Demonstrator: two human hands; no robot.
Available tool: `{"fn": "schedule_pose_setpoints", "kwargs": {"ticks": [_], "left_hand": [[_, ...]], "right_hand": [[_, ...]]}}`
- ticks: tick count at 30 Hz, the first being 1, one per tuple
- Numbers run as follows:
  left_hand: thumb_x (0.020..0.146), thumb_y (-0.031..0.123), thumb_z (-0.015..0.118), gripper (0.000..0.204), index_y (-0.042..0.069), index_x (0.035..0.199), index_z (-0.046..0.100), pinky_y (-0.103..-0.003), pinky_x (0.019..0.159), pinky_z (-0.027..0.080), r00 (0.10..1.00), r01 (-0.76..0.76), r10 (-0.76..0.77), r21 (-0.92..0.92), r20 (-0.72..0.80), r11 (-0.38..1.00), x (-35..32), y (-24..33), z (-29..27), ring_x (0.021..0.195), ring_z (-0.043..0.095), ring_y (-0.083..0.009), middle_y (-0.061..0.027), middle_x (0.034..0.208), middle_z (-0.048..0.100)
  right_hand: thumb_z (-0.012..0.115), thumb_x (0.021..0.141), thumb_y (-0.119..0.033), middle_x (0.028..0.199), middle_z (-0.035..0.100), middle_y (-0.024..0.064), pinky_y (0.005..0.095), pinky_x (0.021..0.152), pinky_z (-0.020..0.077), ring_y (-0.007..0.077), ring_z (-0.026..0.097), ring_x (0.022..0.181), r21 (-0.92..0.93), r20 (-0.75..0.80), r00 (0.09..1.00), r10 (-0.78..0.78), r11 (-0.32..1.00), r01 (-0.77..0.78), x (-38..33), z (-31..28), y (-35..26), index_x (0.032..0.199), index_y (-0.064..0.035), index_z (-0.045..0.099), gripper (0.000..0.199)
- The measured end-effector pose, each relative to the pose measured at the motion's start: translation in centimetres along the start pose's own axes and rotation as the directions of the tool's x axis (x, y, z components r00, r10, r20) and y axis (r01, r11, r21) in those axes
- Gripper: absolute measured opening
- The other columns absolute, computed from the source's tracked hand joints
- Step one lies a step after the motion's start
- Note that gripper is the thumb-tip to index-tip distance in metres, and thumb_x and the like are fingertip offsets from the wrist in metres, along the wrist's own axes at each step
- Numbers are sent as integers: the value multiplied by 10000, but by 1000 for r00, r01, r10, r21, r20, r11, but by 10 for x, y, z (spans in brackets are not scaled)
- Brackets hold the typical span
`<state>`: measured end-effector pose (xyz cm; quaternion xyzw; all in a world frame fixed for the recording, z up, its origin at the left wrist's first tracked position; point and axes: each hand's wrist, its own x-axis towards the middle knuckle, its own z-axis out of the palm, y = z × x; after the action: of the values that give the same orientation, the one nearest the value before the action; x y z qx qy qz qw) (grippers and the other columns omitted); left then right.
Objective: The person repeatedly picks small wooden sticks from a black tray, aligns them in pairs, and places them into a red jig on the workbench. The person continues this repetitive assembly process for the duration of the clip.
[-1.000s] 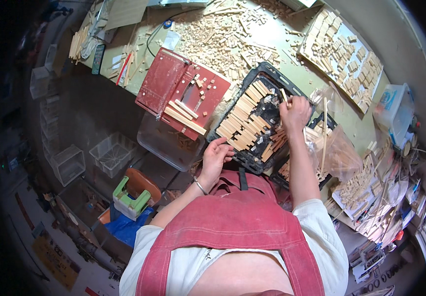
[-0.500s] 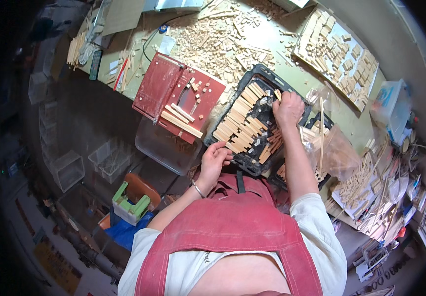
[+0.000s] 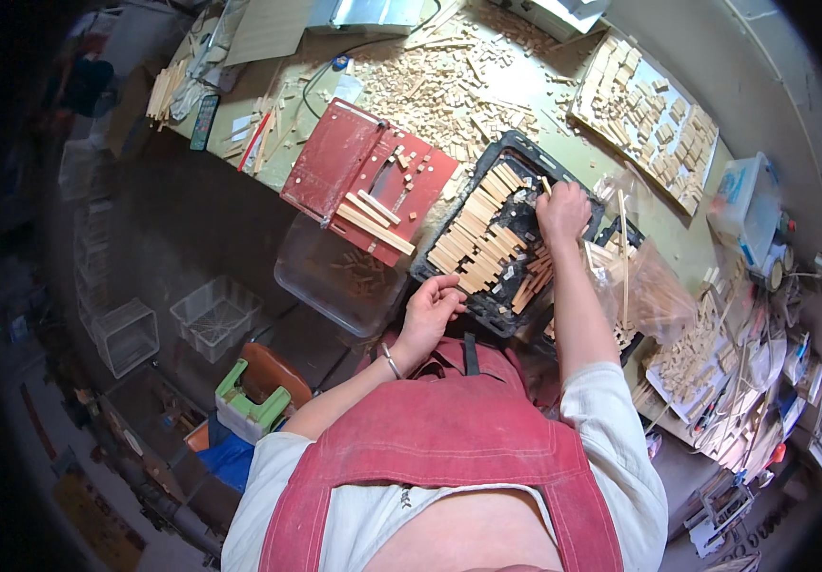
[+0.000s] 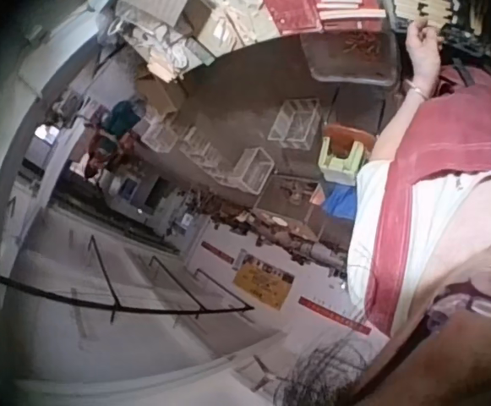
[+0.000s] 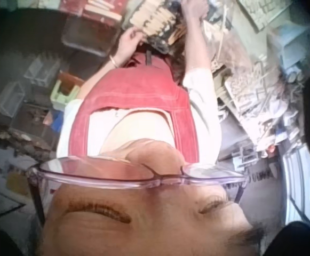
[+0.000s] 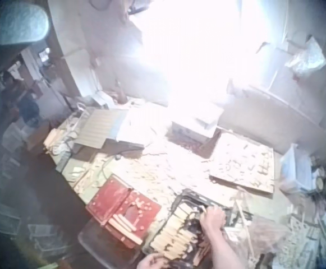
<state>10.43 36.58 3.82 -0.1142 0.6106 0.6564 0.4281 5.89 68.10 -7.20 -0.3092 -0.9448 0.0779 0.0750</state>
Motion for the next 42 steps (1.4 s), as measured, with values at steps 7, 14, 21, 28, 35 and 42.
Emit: {"fn": "schedule_pose_setpoints", "kwargs": {"ticks": [7,14,21,28,35,42], "left_hand": [[1110,129,601,318,7,1403,592,-250,843,548,1000,-2,2,12,-25,1000,-27,-19,-34,964,681,-103,-51,1119,715],[1093,42,601,236,-38,1305,668,-295,978,597,930,-360,346,116,124,926,-40,23,-30,1093,708,-137,-79,1176,726],[1021,1,684,270,-2,1291,692,-280,881,579,669,-742,711,254,215,621,-63,85,-22,1016,710,-142,-78,1183,685],[946,20,779,218,27,1160,737,-304,768,557,522,-831,825,349,217,434,-91,92,-69,907,683,-164,-86,1056,675],[921,151,815,203,10,1022,710,-362,792,538,588,-801,761,329,274,500,-107,70,-134,907,672,-219,-105,937,670],[1031,162,765,148,47,1097,699,-261,787,562,856,-506,517,-234,-14,830,-105,39,-178,871,668,-80,12,973,715]], "right_hand": [[760,846,-172,1008,674,143,468,886,506,323,634,1004,196,-20,1000,11,981,-7,-12,-18,-9,935,-42,739,160],[777,962,-116,996,599,33,254,690,450,114,541,830,883,-41,993,108,469,-14,-115,-111,-83,949,-34,693,118],[741,1033,-73,1114,584,7,208,718,458,50,558,891,995,45,998,45,81,-49,-185,-170,-151,1031,-35,671,80],[680,972,30,1055,662,29,249,854,508,99,627,965,958,151,975,-162,266,-104,-226,-175,-190,1172,4,697,202],[704,1003,39,1055,740,65,263,913,535,115,673,1004,917,327,856,-401,353,-186,-249,-192,-214,1209,36,711,206],[830,895,-22,1028,693,88,363,795,553,217,683,903,769,56,887,-459,586,255,-268,-182,-270,1190,-45,685,329]]}}
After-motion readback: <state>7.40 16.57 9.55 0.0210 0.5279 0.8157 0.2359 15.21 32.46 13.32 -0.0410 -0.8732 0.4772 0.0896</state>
